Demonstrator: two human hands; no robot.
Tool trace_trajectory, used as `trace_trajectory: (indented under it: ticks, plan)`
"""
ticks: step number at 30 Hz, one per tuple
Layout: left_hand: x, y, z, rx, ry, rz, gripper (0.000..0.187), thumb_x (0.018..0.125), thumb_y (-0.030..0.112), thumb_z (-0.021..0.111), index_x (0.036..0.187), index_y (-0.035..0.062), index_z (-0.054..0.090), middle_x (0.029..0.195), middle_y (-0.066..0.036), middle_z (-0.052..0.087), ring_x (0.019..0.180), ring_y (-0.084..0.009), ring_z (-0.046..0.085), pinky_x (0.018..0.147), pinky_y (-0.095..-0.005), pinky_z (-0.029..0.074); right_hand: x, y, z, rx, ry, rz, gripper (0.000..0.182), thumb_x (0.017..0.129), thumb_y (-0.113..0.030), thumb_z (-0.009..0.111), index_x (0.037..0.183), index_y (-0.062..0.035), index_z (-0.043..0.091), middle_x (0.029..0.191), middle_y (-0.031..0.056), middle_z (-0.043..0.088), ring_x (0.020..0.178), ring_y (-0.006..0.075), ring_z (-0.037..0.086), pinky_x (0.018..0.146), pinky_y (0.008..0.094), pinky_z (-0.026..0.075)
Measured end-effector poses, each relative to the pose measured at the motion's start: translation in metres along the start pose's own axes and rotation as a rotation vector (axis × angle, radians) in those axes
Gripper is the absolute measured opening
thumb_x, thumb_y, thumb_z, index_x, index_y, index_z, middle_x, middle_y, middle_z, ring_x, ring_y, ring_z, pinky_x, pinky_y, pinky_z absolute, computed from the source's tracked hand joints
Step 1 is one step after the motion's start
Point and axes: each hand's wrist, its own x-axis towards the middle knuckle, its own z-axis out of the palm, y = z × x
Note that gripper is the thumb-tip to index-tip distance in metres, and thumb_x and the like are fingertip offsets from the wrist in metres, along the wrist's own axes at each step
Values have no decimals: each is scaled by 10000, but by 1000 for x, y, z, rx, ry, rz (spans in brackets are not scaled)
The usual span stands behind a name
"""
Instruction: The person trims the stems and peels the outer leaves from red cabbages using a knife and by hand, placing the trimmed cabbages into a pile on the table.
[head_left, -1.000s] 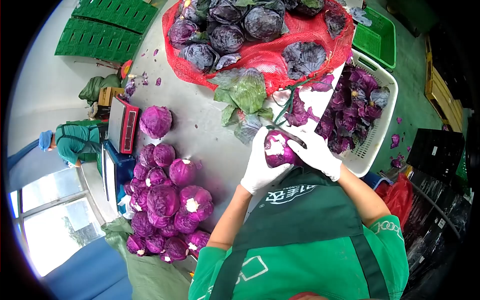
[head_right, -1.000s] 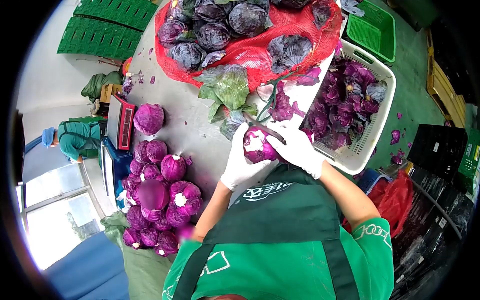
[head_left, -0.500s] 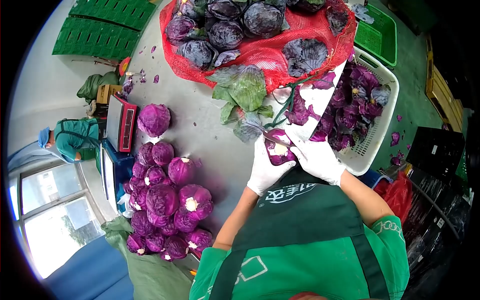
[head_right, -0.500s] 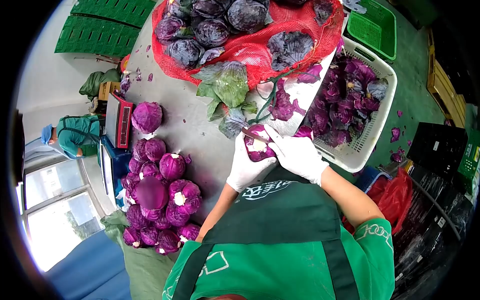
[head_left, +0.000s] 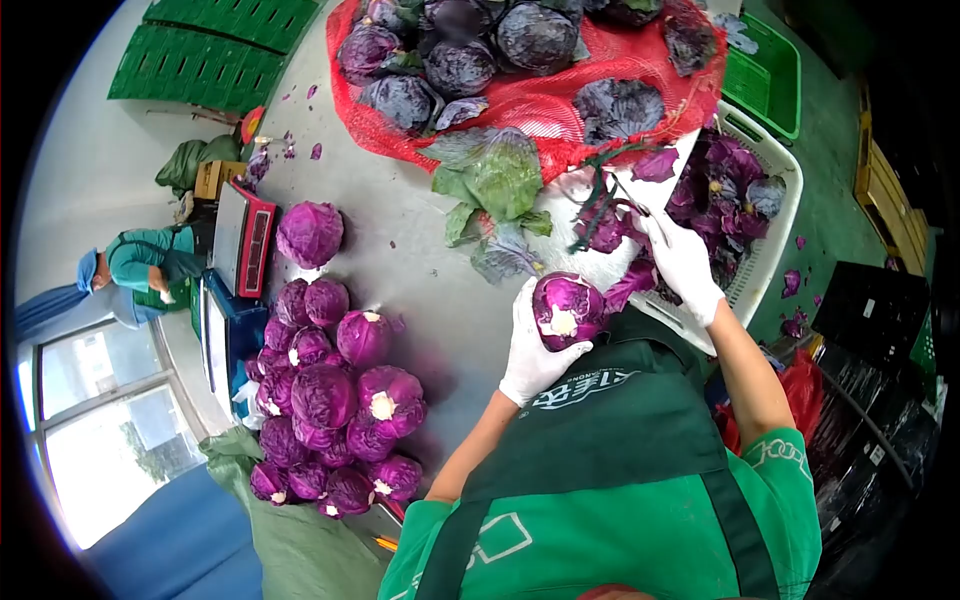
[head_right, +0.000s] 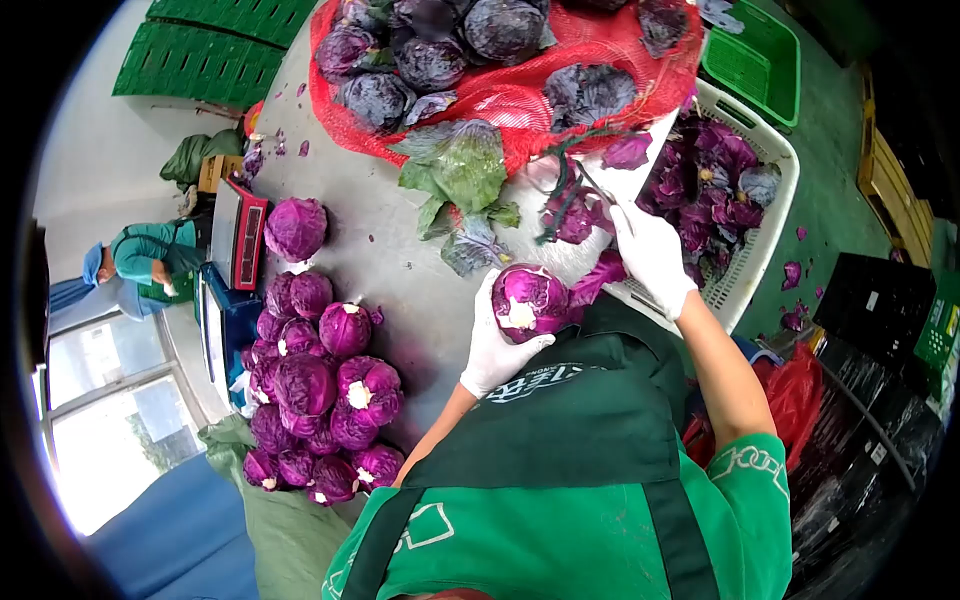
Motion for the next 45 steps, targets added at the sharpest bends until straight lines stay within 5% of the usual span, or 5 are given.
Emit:
trace_trajectory:
  ticks: [9,27,35,40,45]
  plan:
    - [5,-2,4,-21,39,-10,1158,639,340,924,1491,-38,236,1457,-261,335,1383,-391,360,1154,-472,324,-33,-74,-4,190,-361,-261,581,885,-426,694,1335,-79,576,1285,196,616,1180,328,613,995,405,491]
    - [17,20,2,-143,39,-290,1100,624,323,845,1485,-12,247,1427,-278,354,1350,-432,351,1160,-446,320,-16,-20,13,-20,22,-656,266,836,22,615,1094,30,682,931,209,701,815,354,696,733,401,554]
    - [6,-6,9,-271,128,-216,1112,657,276,861,1517,25,202,1422,-229,380,1367,-348,362,1172,-414,317,-33,-39,32,160,-305,-181,667,907,-154,707,1486,-14,406,1460,198,496,1351,339,453,1152,425,310]
    - [-12,-23,6,-196,165,-316,1205,622,366,884,1540,80,157,1473,-270,254,1394,-439,293,1167,-493,307,-31,-11,56,844,-556,213,485,919,-30,682,1361,15,489,1183,138,632,845,175,659,581,276,547]
    - [-14,-4,9,-177,287,-432,1218,649,541,874,1544,81,189,1442,-301,322,1358,-448,366,1137,-467,357,-39,-19,66,660,-485,8,441,853,24,713,1271,74,581,1163,147,659,992,211,637,919,322,507]
